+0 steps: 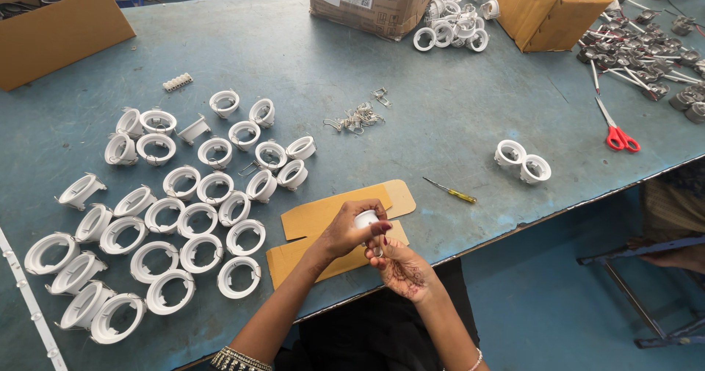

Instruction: The person assembles white circular light fixture housings by inserting metal clips into slots on the plastic rings. They handle the components one at a time, securing the clips with their fingers and placing the finished units on the table.

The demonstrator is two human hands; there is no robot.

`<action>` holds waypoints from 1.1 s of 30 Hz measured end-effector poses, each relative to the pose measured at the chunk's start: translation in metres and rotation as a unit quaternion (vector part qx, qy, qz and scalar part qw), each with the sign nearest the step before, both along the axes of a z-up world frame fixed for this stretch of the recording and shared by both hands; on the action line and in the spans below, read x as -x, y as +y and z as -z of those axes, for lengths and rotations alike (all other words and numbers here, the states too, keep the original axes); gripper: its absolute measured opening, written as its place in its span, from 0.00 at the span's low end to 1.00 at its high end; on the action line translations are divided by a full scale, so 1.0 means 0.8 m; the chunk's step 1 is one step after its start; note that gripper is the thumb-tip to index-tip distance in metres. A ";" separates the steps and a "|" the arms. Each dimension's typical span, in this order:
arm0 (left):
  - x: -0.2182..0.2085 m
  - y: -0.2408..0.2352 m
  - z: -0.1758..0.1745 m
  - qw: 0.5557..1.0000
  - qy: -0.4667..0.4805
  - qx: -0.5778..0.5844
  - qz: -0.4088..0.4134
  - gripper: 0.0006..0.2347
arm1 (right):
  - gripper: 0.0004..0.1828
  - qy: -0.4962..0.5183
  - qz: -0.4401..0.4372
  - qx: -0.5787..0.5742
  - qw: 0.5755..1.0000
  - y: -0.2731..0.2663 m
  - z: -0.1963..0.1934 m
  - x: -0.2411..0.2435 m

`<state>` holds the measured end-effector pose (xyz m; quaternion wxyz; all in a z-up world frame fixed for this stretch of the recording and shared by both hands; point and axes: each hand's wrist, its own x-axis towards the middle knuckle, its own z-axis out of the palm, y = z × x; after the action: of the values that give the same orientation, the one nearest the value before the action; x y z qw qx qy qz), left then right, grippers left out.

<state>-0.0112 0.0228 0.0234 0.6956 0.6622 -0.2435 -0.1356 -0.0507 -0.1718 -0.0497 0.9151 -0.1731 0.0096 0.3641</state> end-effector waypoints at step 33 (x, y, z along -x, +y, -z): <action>0.001 -0.027 0.003 0.981 0.077 -0.117 -0.138 0.17 | 0.09 -0.186 0.137 0.319 0.919 -0.002 -0.041 -0.005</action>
<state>-0.0122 0.0008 0.0212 0.6423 0.7535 -0.0780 -0.1163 -0.0463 -0.1734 -0.0171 0.8377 -0.5171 -0.0213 0.1744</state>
